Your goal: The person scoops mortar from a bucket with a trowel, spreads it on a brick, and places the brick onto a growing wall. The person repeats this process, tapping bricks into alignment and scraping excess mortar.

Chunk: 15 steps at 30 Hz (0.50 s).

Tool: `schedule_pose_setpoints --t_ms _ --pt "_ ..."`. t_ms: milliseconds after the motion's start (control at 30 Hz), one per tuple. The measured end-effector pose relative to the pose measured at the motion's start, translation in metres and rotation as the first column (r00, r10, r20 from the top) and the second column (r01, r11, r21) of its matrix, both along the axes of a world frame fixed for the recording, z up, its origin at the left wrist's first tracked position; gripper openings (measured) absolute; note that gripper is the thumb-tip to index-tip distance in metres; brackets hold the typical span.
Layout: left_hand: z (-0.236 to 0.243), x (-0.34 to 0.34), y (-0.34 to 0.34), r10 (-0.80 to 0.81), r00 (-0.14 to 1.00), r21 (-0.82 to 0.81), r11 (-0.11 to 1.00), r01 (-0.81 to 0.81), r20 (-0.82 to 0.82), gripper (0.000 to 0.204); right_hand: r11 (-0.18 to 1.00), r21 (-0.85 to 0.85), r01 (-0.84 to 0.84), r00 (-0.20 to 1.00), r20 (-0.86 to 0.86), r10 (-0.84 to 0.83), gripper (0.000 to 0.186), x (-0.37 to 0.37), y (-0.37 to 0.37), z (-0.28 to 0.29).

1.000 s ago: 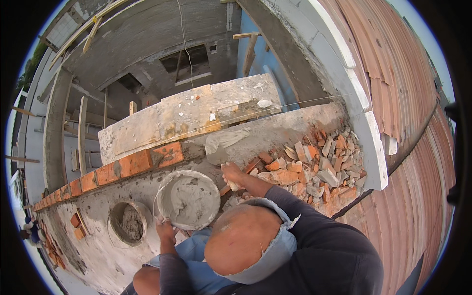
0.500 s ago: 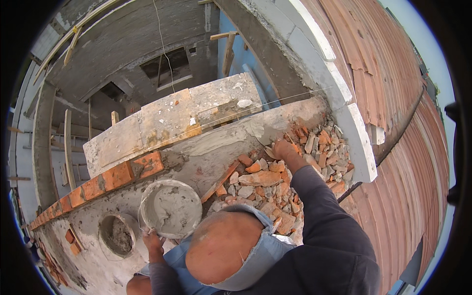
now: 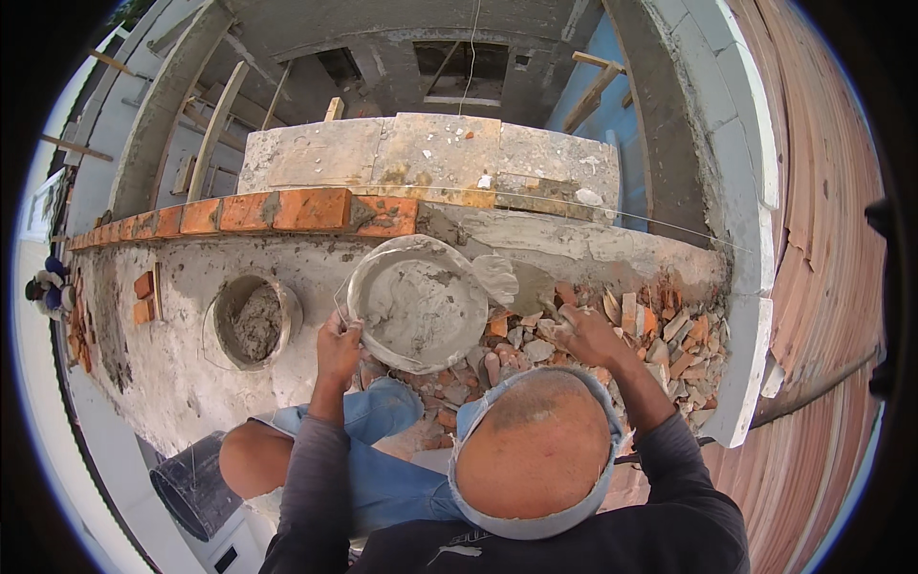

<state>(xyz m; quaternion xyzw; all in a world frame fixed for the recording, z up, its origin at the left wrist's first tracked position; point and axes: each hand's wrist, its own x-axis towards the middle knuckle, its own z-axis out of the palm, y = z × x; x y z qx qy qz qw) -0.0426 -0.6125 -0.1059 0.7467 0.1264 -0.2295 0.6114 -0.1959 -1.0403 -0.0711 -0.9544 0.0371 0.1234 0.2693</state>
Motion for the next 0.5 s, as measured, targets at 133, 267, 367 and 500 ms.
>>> schedule_pose_setpoints --t_ms 133,267,367,500 --pt "0.030 0.000 -0.043 -0.108 0.994 0.124 0.986 0.108 -0.009 0.022 0.954 -0.204 -0.220 0.962 -0.210 0.177 0.031 0.062 0.070 0.020" --pt "0.036 -0.004 -0.061 -0.095 0.995 0.108 0.990 0.091 0.029 0.022 0.894 -0.092 -0.439 0.860 -0.330 0.389 0.028 0.082 0.095 0.023" --pt "0.032 -0.008 -0.064 -0.128 0.990 0.140 0.983 0.119 0.063 0.019 0.857 0.096 -0.507 0.794 -0.333 0.508 0.035 0.077 0.078 0.015" --pt "0.031 -0.002 -0.059 -0.135 0.990 0.072 0.989 0.133 0.028 0.014 0.870 0.467 -0.161 0.858 -0.370 0.357 0.051 0.062 0.033 0.004"
